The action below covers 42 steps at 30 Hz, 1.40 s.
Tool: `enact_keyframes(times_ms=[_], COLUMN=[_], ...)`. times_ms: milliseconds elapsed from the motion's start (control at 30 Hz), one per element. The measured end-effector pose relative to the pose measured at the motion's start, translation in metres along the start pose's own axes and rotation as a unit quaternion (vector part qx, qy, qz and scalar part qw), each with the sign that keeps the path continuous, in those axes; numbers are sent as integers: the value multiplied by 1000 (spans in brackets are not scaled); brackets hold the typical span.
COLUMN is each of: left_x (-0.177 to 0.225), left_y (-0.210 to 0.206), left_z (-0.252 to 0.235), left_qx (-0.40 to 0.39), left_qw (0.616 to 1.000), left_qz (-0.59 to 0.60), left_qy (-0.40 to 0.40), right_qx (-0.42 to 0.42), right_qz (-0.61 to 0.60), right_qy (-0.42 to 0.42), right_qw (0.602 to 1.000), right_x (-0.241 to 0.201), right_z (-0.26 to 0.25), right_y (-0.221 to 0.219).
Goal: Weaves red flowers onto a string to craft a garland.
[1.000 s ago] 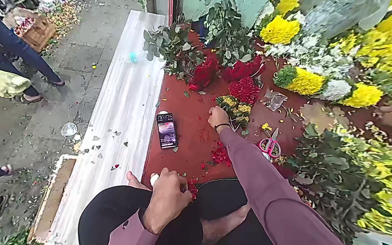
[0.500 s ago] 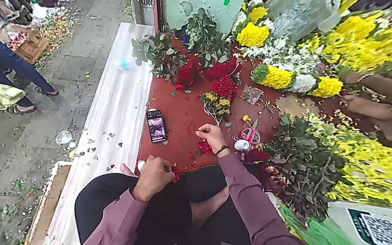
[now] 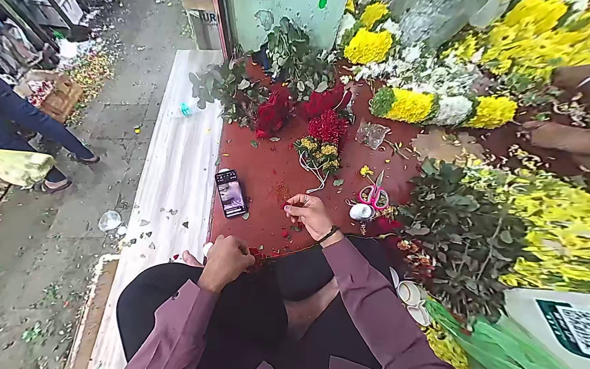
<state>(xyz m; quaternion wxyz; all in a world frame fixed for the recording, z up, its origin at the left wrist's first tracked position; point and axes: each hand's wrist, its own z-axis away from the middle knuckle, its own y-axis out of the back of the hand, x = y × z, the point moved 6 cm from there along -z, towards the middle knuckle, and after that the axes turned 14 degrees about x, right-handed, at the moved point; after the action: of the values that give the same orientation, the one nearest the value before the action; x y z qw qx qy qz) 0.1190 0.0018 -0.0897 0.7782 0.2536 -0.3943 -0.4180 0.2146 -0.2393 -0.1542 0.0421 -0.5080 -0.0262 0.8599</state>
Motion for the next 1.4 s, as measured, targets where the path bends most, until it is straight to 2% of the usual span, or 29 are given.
enact_keyframes(times_ms=[367,533,1067,1400], left_x=[0,0,1,0], left_y=[1,2,0,-1], left_z=[1,1,1,0], left_qx=[5,2,-6,-14], left_qw=[1000,1000,1000,1000], left_qz=[-2,-4,-18,-23], left_qy=[-4,5,4,7], right_qx=[53,79,38,48], right_qz=[31,50,10,23], right_qy=[46,33,-42,-9], right_qw=[997,995,998,999], right_x=[-2,1,11,6], right_z=[-2,-3,-4,-2], right_y=[8,11,2,1])
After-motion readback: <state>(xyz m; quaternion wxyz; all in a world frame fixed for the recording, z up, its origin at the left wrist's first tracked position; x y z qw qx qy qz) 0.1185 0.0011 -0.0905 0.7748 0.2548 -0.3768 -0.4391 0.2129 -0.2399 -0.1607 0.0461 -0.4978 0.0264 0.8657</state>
